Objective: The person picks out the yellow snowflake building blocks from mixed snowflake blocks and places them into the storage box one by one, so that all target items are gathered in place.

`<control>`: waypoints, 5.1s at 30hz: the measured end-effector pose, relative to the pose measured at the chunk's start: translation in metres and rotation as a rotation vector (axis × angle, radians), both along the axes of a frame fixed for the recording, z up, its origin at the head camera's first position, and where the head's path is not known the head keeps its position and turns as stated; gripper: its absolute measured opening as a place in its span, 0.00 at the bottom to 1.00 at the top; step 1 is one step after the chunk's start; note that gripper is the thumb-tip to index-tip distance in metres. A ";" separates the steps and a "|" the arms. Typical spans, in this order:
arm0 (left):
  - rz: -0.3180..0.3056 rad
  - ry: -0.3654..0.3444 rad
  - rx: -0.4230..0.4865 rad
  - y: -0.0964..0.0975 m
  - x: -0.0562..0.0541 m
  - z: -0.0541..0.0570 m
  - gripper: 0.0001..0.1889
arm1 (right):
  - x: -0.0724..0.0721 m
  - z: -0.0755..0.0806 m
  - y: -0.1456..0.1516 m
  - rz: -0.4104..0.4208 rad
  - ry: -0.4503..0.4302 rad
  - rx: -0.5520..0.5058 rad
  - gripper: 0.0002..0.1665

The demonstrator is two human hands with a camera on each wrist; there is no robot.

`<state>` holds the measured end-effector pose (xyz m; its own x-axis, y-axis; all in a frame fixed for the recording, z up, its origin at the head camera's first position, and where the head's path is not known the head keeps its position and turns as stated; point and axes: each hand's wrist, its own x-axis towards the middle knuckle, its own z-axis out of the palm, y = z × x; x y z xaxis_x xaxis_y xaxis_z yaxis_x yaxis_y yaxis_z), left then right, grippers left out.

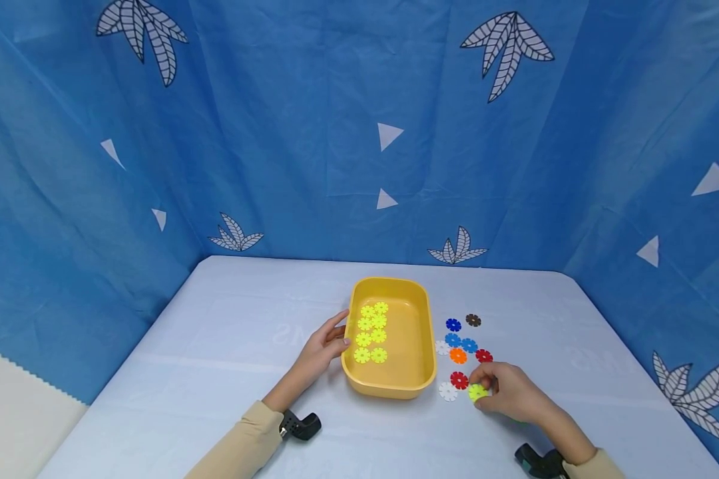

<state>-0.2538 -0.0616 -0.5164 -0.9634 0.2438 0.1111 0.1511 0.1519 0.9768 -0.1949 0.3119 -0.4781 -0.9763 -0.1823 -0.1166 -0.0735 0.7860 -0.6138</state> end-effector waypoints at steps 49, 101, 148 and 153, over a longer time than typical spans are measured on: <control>0.000 0.000 0.010 0.000 0.001 0.001 0.34 | -0.009 -0.005 0.015 -0.158 -0.167 -0.358 0.17; 0.018 -0.005 -0.008 -0.003 0.002 0.003 0.33 | -0.083 0.075 -0.058 -0.041 -0.101 -0.342 0.21; 0.014 -0.007 0.002 0.001 0.003 0.001 0.34 | -0.134 0.041 -0.157 0.021 -0.033 0.139 0.20; 0.013 -0.002 0.000 0.001 0.004 0.002 0.34 | -0.133 0.044 -0.158 0.017 -0.041 0.153 0.20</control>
